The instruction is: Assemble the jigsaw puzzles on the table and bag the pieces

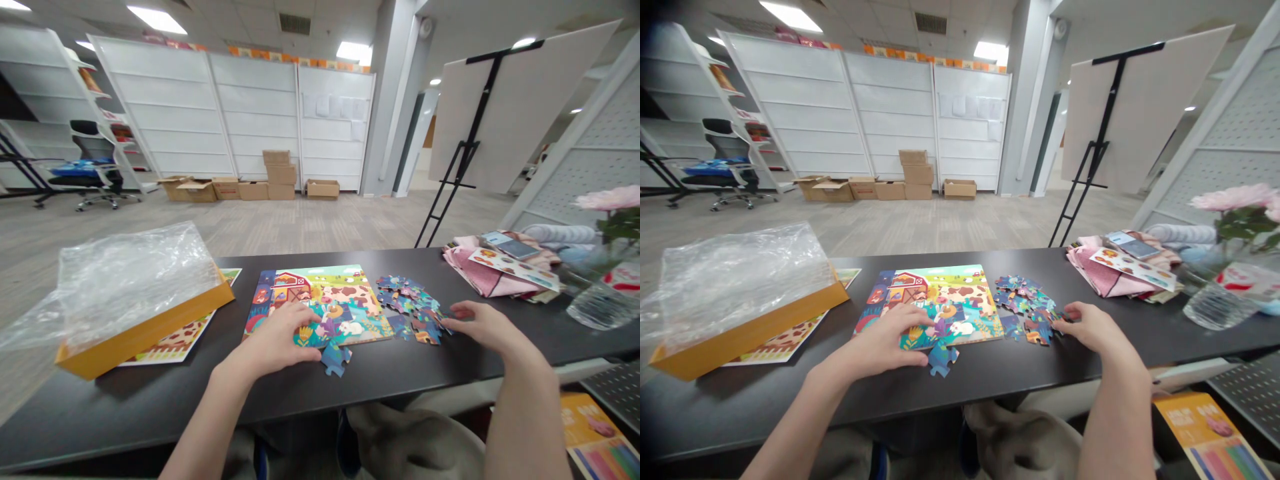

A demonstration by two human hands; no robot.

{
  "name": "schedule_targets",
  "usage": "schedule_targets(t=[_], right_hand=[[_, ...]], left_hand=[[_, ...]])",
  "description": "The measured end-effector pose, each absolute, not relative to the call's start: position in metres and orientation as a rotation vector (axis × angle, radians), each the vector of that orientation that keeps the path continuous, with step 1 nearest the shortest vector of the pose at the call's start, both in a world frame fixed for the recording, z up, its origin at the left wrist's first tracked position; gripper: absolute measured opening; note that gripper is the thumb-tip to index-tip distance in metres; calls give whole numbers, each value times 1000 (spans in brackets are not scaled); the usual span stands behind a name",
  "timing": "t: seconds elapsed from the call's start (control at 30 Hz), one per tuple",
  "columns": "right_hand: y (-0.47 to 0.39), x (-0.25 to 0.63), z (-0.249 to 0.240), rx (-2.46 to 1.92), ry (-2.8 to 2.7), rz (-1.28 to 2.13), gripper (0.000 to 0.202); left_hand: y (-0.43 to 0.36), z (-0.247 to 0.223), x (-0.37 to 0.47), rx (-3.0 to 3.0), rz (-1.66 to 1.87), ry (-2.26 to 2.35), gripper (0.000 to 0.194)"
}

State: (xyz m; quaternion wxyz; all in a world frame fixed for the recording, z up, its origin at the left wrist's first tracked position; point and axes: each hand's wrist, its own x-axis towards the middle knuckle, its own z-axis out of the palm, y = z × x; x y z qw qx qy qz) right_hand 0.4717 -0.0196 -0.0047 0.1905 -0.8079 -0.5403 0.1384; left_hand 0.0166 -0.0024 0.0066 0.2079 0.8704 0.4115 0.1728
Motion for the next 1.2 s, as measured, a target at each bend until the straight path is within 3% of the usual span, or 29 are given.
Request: schedule_targets(t=[0.27, 0.6, 0.97, 1.2], right_hand=[[-16, 472, -13, -2275, -1543, 443, 43], [-28, 473, 8, -2205, -1502, 172, 32], [-14, 497, -20, -2254, -1475, 294, 29], [-16, 482, -10, -2301, -1510, 221, 32]], left_hand=[[-12, 9, 39, 2467, 357, 1091, 65], [-13, 9, 42, 2499, 386, 1037, 53], [-29, 2, 63, 2584, 446, 973, 54], [-32, -6, 82, 2662, 562, 903, 54]])
